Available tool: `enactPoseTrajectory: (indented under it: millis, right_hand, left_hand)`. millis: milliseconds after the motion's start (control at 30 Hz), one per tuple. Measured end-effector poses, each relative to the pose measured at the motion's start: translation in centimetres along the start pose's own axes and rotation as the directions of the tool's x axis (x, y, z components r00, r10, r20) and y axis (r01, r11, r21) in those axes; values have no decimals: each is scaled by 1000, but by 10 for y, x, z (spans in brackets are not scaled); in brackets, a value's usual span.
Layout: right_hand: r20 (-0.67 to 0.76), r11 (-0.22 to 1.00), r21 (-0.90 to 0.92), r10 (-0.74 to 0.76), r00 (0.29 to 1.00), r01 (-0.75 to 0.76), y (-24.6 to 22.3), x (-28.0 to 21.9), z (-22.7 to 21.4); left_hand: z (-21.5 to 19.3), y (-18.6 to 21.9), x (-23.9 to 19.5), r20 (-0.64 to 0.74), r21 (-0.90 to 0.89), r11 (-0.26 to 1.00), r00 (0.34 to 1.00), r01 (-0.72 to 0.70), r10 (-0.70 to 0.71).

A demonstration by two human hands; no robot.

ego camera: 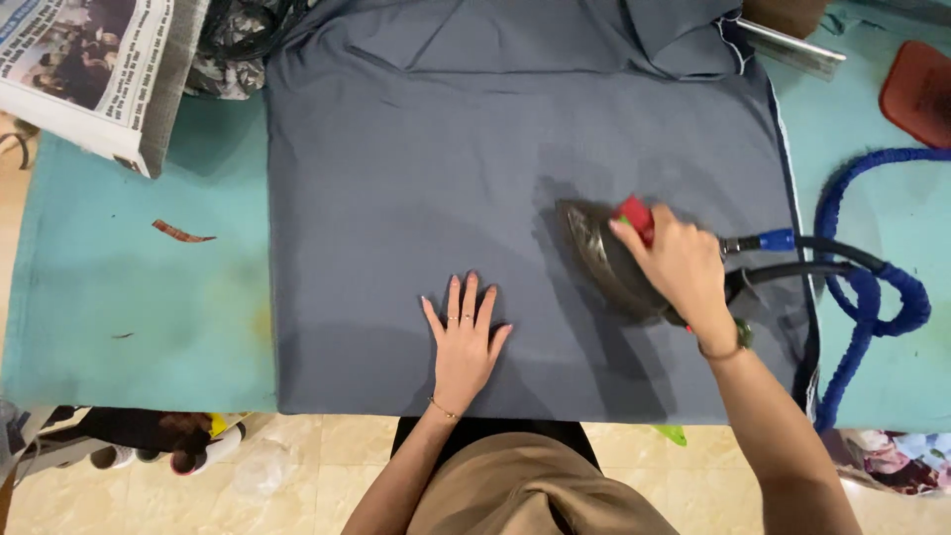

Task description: The person irons a grey garment on a light blue ironing board using a steam iron. They smooth the fabric with their left hand while moving the iron with their right hand. After ironing, the person folds the garment on the board.

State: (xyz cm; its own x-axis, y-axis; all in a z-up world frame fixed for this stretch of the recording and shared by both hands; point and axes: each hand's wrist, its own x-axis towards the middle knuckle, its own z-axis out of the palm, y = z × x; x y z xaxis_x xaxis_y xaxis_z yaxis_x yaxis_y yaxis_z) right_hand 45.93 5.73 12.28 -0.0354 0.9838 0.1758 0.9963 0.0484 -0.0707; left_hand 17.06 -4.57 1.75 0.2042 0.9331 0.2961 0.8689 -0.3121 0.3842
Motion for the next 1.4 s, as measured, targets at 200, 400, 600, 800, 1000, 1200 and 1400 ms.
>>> enactPoseTrajectory:
  millis: [200,400,600,800,1000,1200,1400]
  right_hand:
    - [141,987,71,-155,978,146,-8,-34,-19]
    - [97,969,104,-236,967,226,-43,-18,-11]
    - [36,954,128,-278,960,271,-78,47,12]
    - [-107,957,154,-232,967,246,-104,128,43]
    - [-189,972,142,-161,969,189,-103,174,74]
    - [-153,971,156,-157,976,181,-104,170,64]
    - [-129,974,135,-164,978,182,-100,170,65]
  left_hand:
    - [0,-1,1,13,15,1000,1000,-1,0]
    - [-4,-1,4,61,16,1000,998,8,-9]
    - [-1,-2,2,52,-2,1000,998,23,-23]
    - [-1,-3,0,26,-3,1000,1000,14,-14]
    - [5,-6,-5,26,-10,1000,999,20,-20]
    - [8,-8,-6,8,-6,1000,1000,7,-7]
    - [9,-8,-7,11,-12,1000,1000,0,0]
